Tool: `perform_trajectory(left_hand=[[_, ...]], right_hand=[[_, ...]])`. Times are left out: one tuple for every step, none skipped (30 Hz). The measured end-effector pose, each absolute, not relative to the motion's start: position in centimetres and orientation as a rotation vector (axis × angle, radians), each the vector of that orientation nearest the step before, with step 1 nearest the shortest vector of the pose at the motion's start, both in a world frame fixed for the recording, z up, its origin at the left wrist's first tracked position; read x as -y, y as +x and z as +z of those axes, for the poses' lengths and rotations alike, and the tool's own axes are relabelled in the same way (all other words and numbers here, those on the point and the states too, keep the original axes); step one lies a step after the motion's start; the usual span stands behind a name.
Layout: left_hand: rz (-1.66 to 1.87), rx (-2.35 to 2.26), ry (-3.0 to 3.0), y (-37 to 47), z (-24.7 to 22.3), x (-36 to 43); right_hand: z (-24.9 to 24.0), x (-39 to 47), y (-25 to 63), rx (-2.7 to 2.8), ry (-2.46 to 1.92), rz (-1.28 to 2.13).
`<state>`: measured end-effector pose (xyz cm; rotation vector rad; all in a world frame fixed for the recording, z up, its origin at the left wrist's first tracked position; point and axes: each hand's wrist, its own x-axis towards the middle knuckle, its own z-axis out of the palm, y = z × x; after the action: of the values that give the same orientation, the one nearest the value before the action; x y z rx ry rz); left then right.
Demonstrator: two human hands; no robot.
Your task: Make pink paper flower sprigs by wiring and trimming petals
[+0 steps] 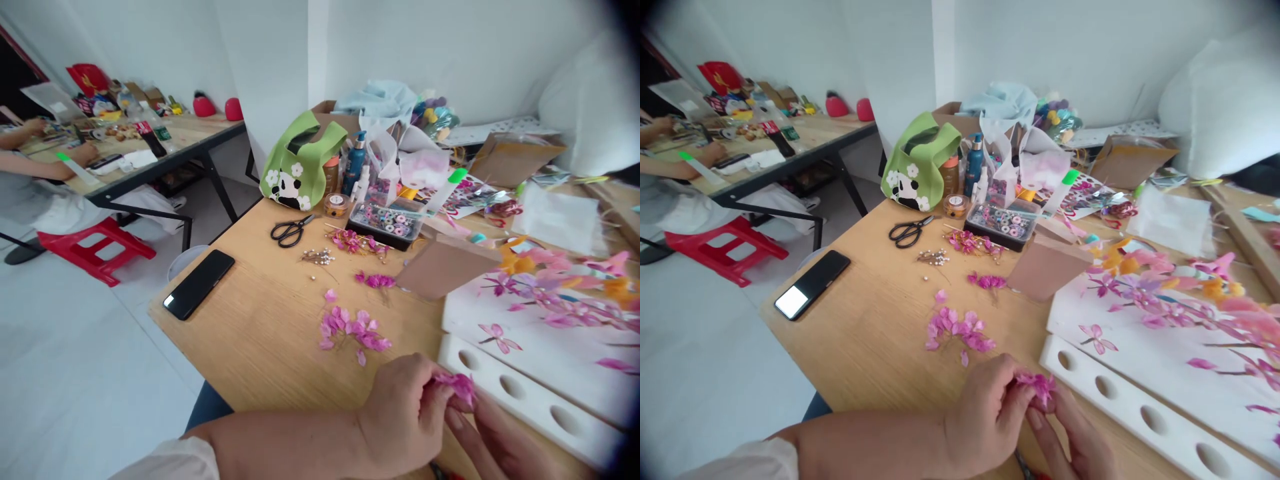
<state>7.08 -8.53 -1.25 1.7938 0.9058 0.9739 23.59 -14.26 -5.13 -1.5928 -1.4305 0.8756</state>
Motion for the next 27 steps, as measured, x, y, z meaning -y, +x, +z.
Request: perform_trajectory(left_hand=[[0.982,-0.893,1.806,7.0,-1.1,8.5],[0.985,-0.886,1.824,6.9,-1.0,8.6],[0.985,-0.882,1.838,6.9,-1.0,8.7],[0.983,-0.879,1.845,7.0,-0.9,8.8],[0.985,-0.875,1.842,7.1,-0.9,8.9],[0.988,-0.867,1.83,7.3,-0.9,9.0],[0.995,-0.862,1.795,7.4,-0.9,9.1],[1.006,-0.864,1.733,7.6,-1.0,9.1],[1.021,-0.875,1.65,7.8,-1.1,9.0],[1.031,-0.894,1.534,8.0,-1.2,8.8],[1.046,-0.914,1.411,8.1,-1.3,8.5],[1.055,-0.929,1.288,8.2,-1.4,8.2],[1.04,-0.909,1.141,8.3,-1.5,7.9],[1.005,-0.885,0.991,8.3,-1.5,7.5],[0.977,-0.861,0.881,8.3,-1.4,7.2],[0.966,-0.847,0.8,8.2,-1.3,7.0],[0.948,-0.82,0.738,8.1,-1.1,6.9],[0.922,-0.798,0.687,8.0,-0.9,6.8],[0.899,-0.78,0.658,7.9,-0.7,6.9],[0.871,-0.763,0.642,7.9,-0.6,7.0],[0.842,-0.75,0.637,7.9,-0.5,7.2],[0.814,-0.739,0.641,7.9,-0.5,7.3],[0.788,-0.73,0.646,7.9,-0.5,7.4],[0.766,-0.725,0.649,7.9,-0.6,7.5],[0.748,-0.725,0.65,7.8,-0.6,7.6],[0.736,-0.73,0.648,7.8,-0.7,7.6],[0.727,-0.736,0.645,7.8,-0.8,7.5]], right_hand=[[-5.1,14.3,23.6,1.437,-1.585,0.868],[-5.1,14.4,23.5,1.448,-1.575,0.863],[-5.0,14.5,23.4,1.457,-1.568,0.855],[-4.8,14.6,23.2,1.464,-1.563,0.84],[-4.6,14.6,23.0,1.467,-1.562,0.816],[-4.3,14.6,22.6,1.468,-1.565,0.783],[-3.9,14.6,22.3,1.474,-1.565,0.748],[-3.5,14.5,22.0,1.495,-1.557,0.717],[-3.1,14.3,21.6,1.529,-1.546,0.687],[-2.7,14.1,21.4,1.573,-1.526,0.655],[-2.3,13.8,21.1,1.63,-1.501,0.628],[-1.9,13.6,21.0,1.684,-1.477,0.582],[-1.7,13.4,21.0,1.731,-1.443,0.516],[-1.4,13.2,21.0,1.785,-1.398,0.444],[-1.2,13.1,21.1,1.827,-1.359,0.36],[-1.1,13.1,21.2,1.862,-1.32,0.279],[-1.0,13.1,21.3,1.89,-1.293,0.205],[-0.9,13.2,21.4,1.906,-1.281,0.139],[-0.8,13.3,21.6,1.917,-1.279,0.078],[-0.7,13.4,21.7,1.924,-1.285,0.021],[-0.6,13.6,21.9,1.931,-1.298,-0.034],[-0.6,13.7,22.0,1.939,-1.315,-0.086],[-0.5,13.8,22.1,1.946,-1.333,-0.14],[-0.6,13.8,22.2,1.953,-1.35,-0.192],[-0.6,13.8,22.3,1.961,-1.368,-0.241],[-0.7,13.8,22.4,1.967,-1.386,-0.285],[-0.8,13.7,22.4,1.973,-1.404,-0.322]])
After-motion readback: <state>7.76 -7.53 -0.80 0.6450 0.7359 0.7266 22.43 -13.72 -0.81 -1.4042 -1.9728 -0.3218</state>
